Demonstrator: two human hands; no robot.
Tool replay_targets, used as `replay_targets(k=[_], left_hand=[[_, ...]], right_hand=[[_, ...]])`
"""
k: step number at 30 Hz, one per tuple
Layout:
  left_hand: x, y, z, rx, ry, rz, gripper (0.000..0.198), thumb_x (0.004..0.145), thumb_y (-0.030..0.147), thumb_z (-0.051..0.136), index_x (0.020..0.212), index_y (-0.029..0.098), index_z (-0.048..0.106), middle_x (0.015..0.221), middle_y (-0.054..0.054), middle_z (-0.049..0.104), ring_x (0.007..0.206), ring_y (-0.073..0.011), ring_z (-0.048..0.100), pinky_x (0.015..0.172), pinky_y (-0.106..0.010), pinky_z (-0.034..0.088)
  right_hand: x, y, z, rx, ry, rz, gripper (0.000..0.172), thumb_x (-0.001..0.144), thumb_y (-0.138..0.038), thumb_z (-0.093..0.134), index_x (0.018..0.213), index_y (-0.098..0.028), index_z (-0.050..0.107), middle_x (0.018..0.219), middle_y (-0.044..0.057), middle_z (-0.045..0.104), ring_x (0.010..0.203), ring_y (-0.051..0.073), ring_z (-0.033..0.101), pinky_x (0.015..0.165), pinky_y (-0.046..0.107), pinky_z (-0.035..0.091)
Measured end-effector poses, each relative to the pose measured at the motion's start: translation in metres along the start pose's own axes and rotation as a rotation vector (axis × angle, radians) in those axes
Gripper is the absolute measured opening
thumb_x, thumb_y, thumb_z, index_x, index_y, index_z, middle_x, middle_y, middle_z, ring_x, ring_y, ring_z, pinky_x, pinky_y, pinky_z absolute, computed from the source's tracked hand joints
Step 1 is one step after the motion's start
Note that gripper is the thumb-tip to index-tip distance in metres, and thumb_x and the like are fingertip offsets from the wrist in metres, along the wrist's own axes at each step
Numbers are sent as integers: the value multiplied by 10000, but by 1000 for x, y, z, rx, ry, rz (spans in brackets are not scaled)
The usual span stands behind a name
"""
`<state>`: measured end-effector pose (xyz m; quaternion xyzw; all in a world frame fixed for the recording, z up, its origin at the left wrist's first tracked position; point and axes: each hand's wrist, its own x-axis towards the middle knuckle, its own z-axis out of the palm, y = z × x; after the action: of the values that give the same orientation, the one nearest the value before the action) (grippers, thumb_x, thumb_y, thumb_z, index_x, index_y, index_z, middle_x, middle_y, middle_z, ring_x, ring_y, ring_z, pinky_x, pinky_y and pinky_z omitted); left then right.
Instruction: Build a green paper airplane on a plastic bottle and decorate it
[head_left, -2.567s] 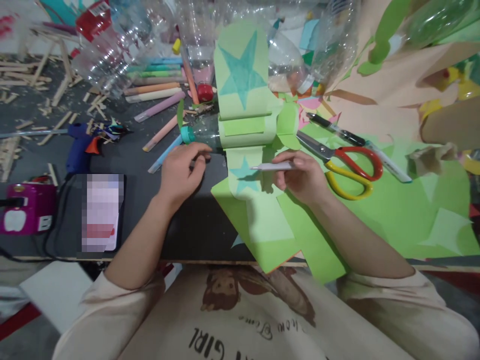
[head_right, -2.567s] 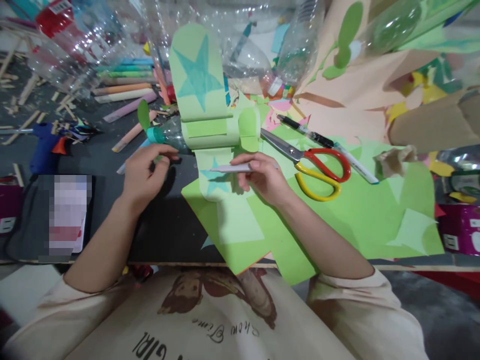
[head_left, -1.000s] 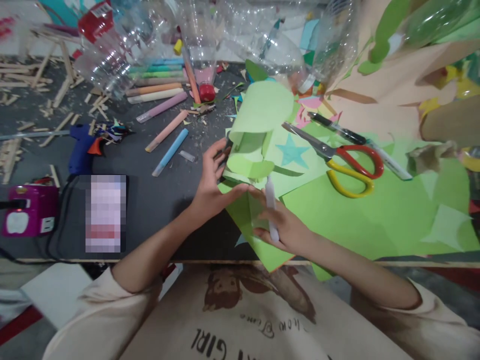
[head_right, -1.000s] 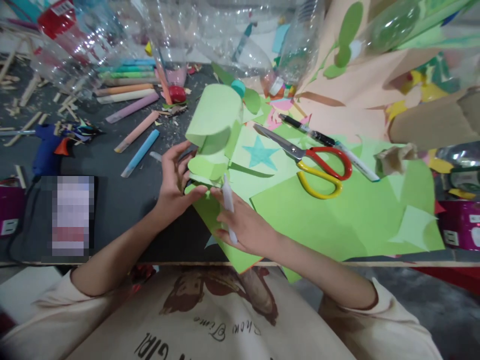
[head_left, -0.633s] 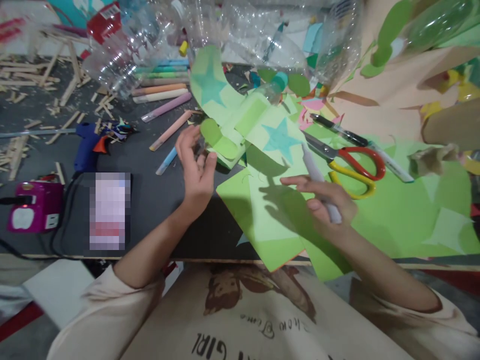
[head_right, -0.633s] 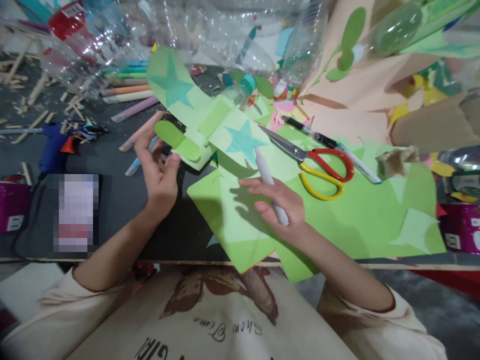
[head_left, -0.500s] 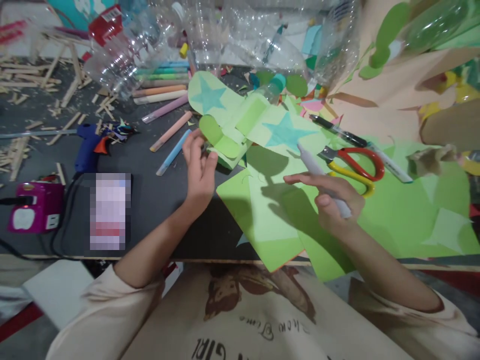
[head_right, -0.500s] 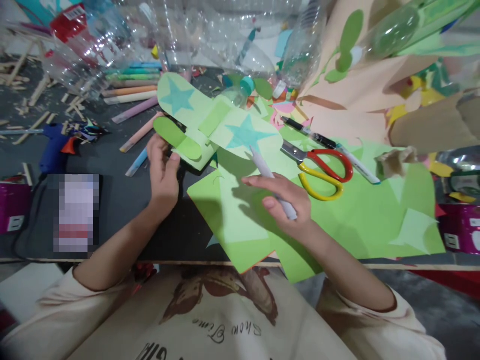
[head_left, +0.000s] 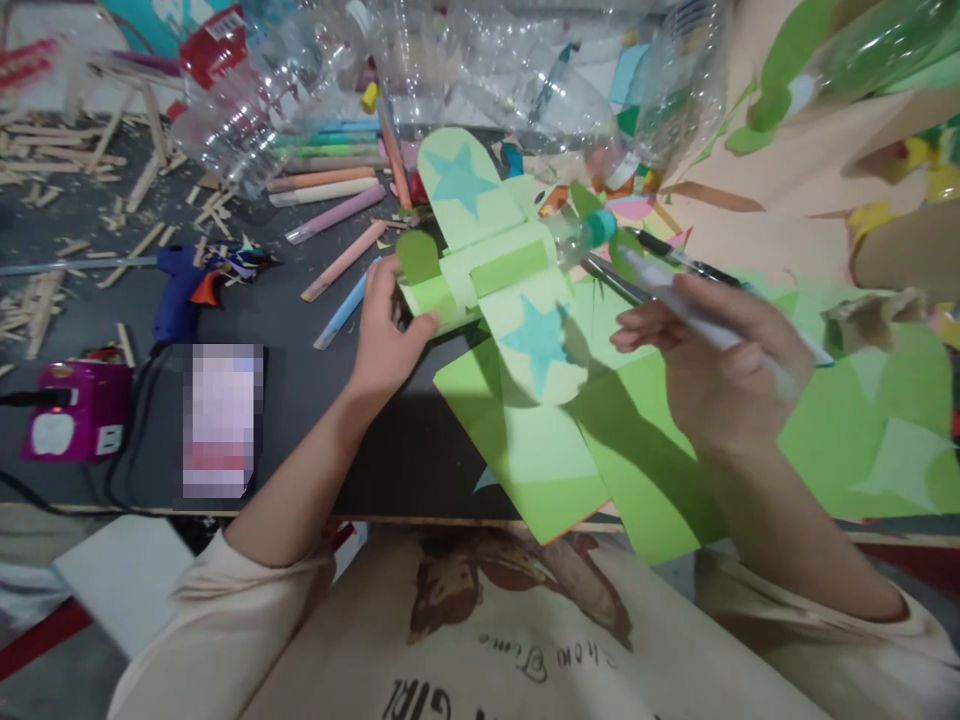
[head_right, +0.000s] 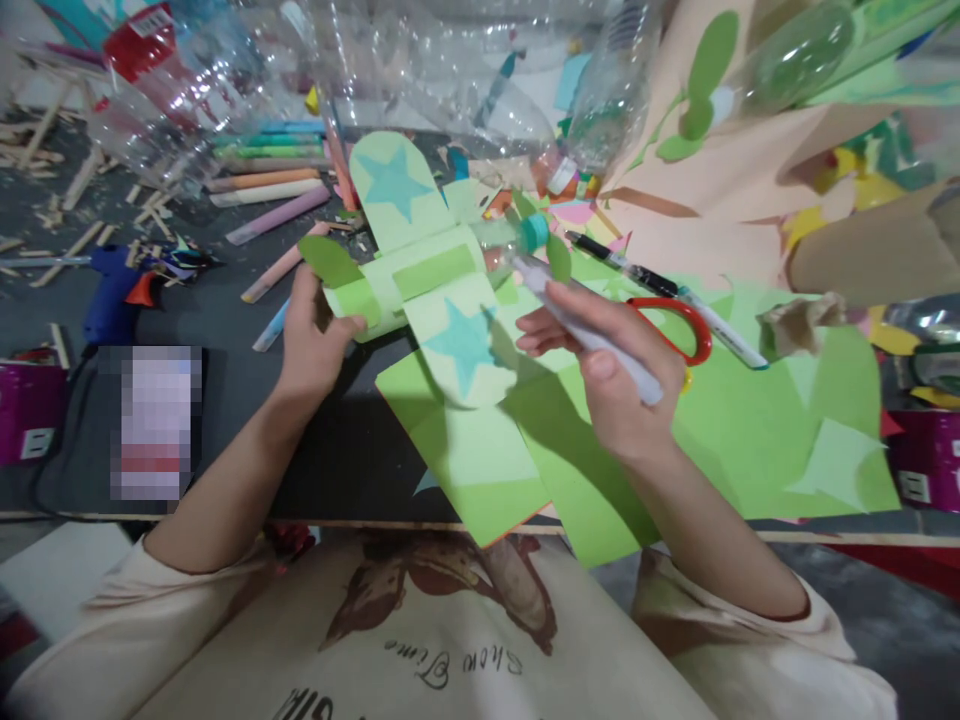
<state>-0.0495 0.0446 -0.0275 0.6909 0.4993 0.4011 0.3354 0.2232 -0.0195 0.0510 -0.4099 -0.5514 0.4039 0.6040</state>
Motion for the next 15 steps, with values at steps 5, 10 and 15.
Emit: replay_targets(k=[5,10,15], left_hand=[[2,13,-4,-196,-16,-6,246,782,303,548,1013,252,613,1127,-49,613,1064,-235,622,963,-404,534],[-1,21,4,-162,10,-45,168,856,319,528,974,241,620,1110,-59,603,1050,-207,614,918,-365,552],[-3,22,4,-170,164,4,313,944,533,440,993,285,625,1113,-57,616,1088,-240,596,937,-433,532]], right_hand=[[25,-13,0,-22,39,-75,181,778,-380,777,715,-211,769,429,-60,468,343,80,400,342,264,303],[22,5,10,-46,-255,-18,231,886,-464,638,898,-273,768,684,-6,716,531,157,658,487,314,535],[27,34,26,-121,-309,-157,225,938,-404,585,1037,-255,721,787,-10,749,718,160,731,659,326,612]])
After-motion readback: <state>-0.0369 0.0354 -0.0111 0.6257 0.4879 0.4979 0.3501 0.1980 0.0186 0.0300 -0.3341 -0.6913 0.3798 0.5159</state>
